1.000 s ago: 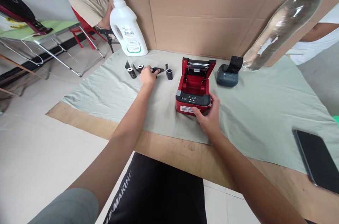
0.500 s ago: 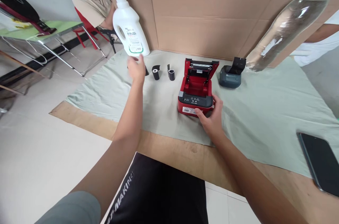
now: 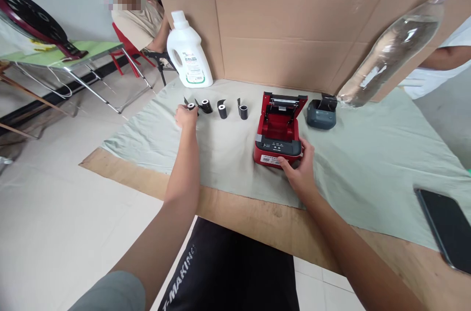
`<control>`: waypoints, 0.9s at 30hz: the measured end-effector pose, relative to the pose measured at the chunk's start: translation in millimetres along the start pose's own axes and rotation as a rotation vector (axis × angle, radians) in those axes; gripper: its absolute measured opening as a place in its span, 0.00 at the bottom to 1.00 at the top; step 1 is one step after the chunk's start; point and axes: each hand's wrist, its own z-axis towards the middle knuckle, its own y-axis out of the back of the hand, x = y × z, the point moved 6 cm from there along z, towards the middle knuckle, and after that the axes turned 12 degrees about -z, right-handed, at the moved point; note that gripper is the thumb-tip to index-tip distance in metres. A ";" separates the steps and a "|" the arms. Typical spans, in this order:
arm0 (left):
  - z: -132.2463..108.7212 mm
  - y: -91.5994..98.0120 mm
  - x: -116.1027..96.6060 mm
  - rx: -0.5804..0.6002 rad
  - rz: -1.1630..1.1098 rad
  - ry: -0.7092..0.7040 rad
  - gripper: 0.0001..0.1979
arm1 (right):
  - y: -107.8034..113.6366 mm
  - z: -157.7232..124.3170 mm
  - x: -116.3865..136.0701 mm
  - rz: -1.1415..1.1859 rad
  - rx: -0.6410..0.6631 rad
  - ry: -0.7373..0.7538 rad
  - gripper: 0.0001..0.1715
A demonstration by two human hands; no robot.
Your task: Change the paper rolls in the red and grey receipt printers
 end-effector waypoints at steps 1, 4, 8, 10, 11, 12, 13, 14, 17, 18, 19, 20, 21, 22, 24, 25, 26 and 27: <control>-0.2 0.6 2.1 -0.016 -0.009 -0.008 0.13 | 0.0 0.1 -0.3 -0.001 0.004 -0.007 0.46; 5.7 5.6 -7.2 -0.061 -0.117 -0.101 0.10 | 0.3 1.0 -2.1 -0.009 0.006 -0.018 0.47; 12.9 14.2 -53.8 0.058 -0.571 -0.291 0.12 | 5.0 3.5 2.7 -0.049 -0.031 0.039 0.48; 6.2 18.8 -80.6 0.209 -0.816 -0.297 0.12 | 11.6 6.4 15.4 -0.075 -0.072 0.108 0.47; -0.8 22.3 -93.1 0.275 -0.903 -0.288 0.12 | 16.1 8.5 25.6 -0.086 -0.099 0.152 0.44; -10.2 26.1 -104.8 0.339 -0.968 -0.276 0.12 | 21.2 11.2 38.4 -0.099 -0.128 0.197 0.41; -21.7 29.7 -115.7 0.406 -1.012 -0.268 0.13 | 26.6 14.5 53.5 -0.115 -0.157 0.241 0.36; -34.8 32.8 -125.6 0.472 -1.029 -0.260 0.14 | 32.1 18.6 70.5 -0.132 -0.185 0.280 0.31; -83.8 30.8 -152.4 0.788 -0.936 -0.284 0.16 | 47.2 37.1 124.9 -0.185 -0.240 0.345 0.18; -102.1 26.3 -159.3 0.914 -0.863 -0.299 0.17 | 50.8 45.3 141.1 -0.187 -0.236 0.350 0.17; -120.5 20.5 -164.5 1.032 -0.774 -0.316 0.17 | 52.7 54.2 155.4 -0.186 -0.207 0.355 0.16; -138.7 13.4 -168.2 1.145 -0.674 -0.338 0.17 | 52.9 63.1 167.1 -0.177 -0.156 0.362 0.16; -156.2 5.5 -170.4 1.247 -0.575 -0.365 0.17 | 51.8 71.7 175.2 -0.162 -0.088 0.358 0.16; -173.0 -3.0 -171.7 1.340 -0.488 -0.399 0.17 | 49.2 79.3 179.7 -0.156 -0.004 0.345 0.16; -203.2 -20.7 -172.2 1.497 -0.387 -0.477 0.16 | 42.1 89.2 179.7 -0.196 0.171 0.319 0.17; -215.3 -29.7 -171.2 1.549 -0.373 -0.504 0.16 | 38.6 91.5 176.1 -0.249 0.250 0.313 0.16; -224.5 -38.9 -169.3 1.575 -0.367 -0.517 0.16 | 35.4 92.5 171.0 -0.316 0.321 0.313 0.15; -231.0 -48.2 -166.4 1.579 -0.358 -0.520 0.17 | 32.9 92.7 165.0 -0.384 0.379 0.318 0.14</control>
